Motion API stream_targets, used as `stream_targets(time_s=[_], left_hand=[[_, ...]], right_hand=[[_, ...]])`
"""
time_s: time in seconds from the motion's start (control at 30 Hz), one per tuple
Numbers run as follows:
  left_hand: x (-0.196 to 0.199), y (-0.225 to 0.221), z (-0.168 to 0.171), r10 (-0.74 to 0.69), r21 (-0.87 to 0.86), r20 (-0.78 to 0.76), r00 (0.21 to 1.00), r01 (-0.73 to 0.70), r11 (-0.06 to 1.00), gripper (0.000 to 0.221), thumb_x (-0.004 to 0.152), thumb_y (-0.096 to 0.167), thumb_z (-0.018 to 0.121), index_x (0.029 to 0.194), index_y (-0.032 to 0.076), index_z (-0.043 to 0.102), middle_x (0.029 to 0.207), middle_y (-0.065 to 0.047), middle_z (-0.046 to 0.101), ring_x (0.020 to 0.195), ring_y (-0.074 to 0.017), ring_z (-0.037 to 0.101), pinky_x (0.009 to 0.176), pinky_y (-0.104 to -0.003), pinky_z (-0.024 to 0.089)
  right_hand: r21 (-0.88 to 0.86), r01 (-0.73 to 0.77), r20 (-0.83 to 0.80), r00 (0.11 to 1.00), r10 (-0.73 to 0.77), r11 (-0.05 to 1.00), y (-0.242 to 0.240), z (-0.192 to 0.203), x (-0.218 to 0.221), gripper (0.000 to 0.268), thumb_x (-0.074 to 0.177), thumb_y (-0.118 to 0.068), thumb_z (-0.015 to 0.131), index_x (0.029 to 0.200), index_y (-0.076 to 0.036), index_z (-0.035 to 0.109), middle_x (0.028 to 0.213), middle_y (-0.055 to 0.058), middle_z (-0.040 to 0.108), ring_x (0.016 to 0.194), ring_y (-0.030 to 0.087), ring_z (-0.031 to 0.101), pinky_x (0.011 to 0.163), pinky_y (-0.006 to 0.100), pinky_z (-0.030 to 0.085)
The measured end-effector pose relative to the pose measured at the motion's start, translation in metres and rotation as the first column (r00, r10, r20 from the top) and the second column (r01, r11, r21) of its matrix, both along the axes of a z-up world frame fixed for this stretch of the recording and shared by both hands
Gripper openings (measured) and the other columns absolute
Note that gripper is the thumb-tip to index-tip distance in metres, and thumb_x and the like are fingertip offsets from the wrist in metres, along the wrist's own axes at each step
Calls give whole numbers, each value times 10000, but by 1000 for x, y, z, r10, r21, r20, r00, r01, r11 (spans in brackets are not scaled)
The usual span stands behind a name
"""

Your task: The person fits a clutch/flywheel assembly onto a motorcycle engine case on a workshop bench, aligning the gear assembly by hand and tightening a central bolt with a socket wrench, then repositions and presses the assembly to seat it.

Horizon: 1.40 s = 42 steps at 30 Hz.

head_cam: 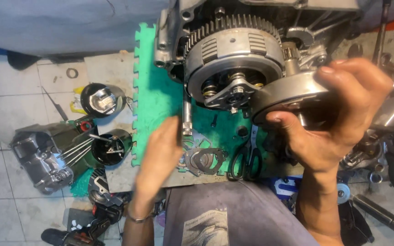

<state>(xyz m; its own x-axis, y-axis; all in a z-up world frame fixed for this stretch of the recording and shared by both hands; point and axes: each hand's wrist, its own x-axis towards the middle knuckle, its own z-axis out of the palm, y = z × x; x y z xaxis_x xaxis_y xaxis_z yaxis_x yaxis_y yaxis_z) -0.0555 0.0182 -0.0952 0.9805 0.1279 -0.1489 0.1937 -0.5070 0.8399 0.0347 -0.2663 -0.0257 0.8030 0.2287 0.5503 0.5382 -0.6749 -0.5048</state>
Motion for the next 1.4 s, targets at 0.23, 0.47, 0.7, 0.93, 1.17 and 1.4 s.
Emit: stream_targets(time_s=[0.23, 0.47, 0.7, 0.93, 1.17, 1.4], left_hand=[[-17, -18, 59, 247, 269, 177, 953, -288, 919, 145, 964, 112, 711, 1077, 21, 720, 989, -119, 700, 777, -237, 648, 659, -344, 505], [19, -75, 65, -277, 663, 613, 740, -291, 690, 228, 1016, 245, 834, 1164, 97, 743, 1093, -39, 668, 973, -231, 619, 842, -368, 463], [36, -87, 59, -236, 588, 617, 750, -241, 772, 167, 1002, 139, 816, 1075, 20, 723, 1003, -72, 671, 937, -237, 657, 798, -358, 502], [2, -81, 38, -212, 316, 724, 656, -43, 948, 166, 1004, 16, 799, 1073, -68, 673, 1078, -157, 683, 985, -282, 680, 813, -358, 586], [-23, -51, -37, -213, 279, 377, 901, 109, 954, 148, 902, -35, 706, 1049, -28, 698, 1011, -186, 719, 917, -324, 708, 775, -379, 605], [-3, -36, -68, -134, 225, 346, 929, 56, 973, 240, 736, 36, 814, 932, 14, 677, 846, -204, 620, 762, -391, 612, 632, -488, 501]], right_hand=[[11, 0, -19, 1000, 0, 1000, -1, -2, -3, 712, 909, -494, 948, 1349, -88, 564, 1315, 97, 446, 1210, 218, 487, 1010, 351, 459], [9, -11, 7, 1000, 11, 1000, -4, -7, 0, 718, 889, -534, 910, 1346, -98, 568, 1306, 94, 468, 1176, 214, 498, 996, 354, 468], [28, 2, 0, 1000, -2, 1000, 0, -2, 0, 717, 873, -542, 903, 1337, -107, 571, 1300, 97, 476, 1176, 215, 498, 995, 350, 471], [33, 4, -7, 1000, -4, 999, 3, 3, 1, 713, 868, -519, 917, 1336, -107, 571, 1310, 98, 479, 1169, 209, 492, 982, 344, 457], [26, 7, -15, 1000, -6, 1000, -1, 2, 1, 700, 878, -494, 935, 1334, -106, 571, 1314, 86, 464, 1203, 210, 484, 1004, 339, 453], [22, 16, -30, 999, -16, 1000, 0, 1, 0, 703, 886, -499, 946, 1335, -106, 576, 1324, 84, 463, 1198, 204, 479, 1009, 334, 453]])
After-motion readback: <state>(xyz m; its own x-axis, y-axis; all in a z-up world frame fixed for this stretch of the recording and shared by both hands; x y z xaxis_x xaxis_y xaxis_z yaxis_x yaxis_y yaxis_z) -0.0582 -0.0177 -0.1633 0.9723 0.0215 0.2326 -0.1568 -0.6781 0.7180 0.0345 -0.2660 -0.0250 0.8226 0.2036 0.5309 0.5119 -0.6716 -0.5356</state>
